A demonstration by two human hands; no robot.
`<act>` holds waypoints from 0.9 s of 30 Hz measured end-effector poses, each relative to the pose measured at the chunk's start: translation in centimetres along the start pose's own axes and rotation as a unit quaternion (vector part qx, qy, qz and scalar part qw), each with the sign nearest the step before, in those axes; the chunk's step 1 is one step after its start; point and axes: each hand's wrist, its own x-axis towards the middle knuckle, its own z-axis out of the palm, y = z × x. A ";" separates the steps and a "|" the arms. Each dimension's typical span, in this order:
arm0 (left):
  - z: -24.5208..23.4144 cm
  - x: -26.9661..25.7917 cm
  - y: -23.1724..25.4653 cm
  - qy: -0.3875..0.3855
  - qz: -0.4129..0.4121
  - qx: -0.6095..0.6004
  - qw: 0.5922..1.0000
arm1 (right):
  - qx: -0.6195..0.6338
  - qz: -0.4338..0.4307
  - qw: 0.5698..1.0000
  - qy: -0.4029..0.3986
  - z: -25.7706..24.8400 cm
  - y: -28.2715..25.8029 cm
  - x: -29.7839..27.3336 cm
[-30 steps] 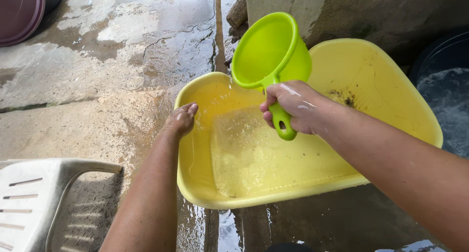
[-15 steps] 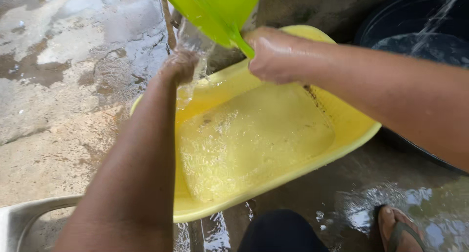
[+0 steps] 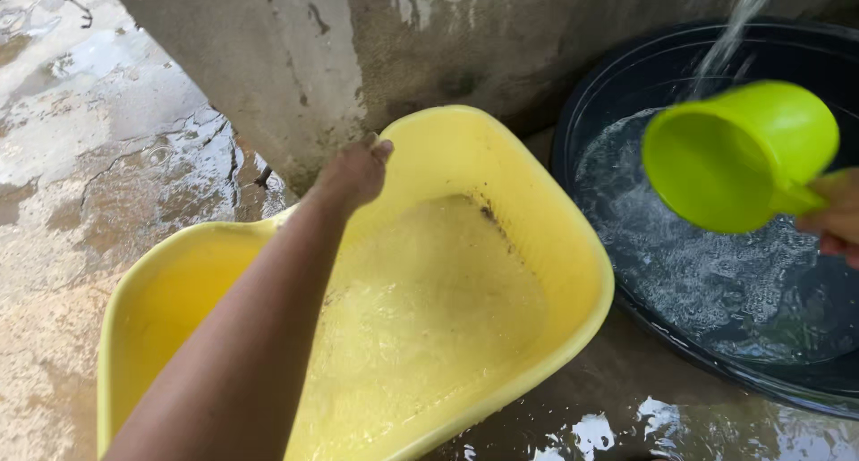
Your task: The person washes a yellow baby bathtub by rinsing it with water from a cup and scrubbing the interior surface with a blue brush.
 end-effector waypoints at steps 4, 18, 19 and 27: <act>5.5 0.0 8.4 -0.040 0.055 0.044 0.997 | 0.045 0.089 0.993 -0.065 11.4 10.1 5.5; 13.2 -5.8 23.5 -0.168 -0.191 -0.152 0.955 | 0.461 -0.004 0.845 -0.270 -0.2 1.4 -8.0; 13.0 -5.2 23.3 -0.166 -0.190 -0.150 0.956 | 0.391 -0.027 0.890 -0.232 -1.7 0.2 -9.4; 11.4 -0.8 23.5 -0.200 0.063 0.293 0.933 | 0.345 -0.157 0.924 -0.043 -9.3 -14.5 -20.8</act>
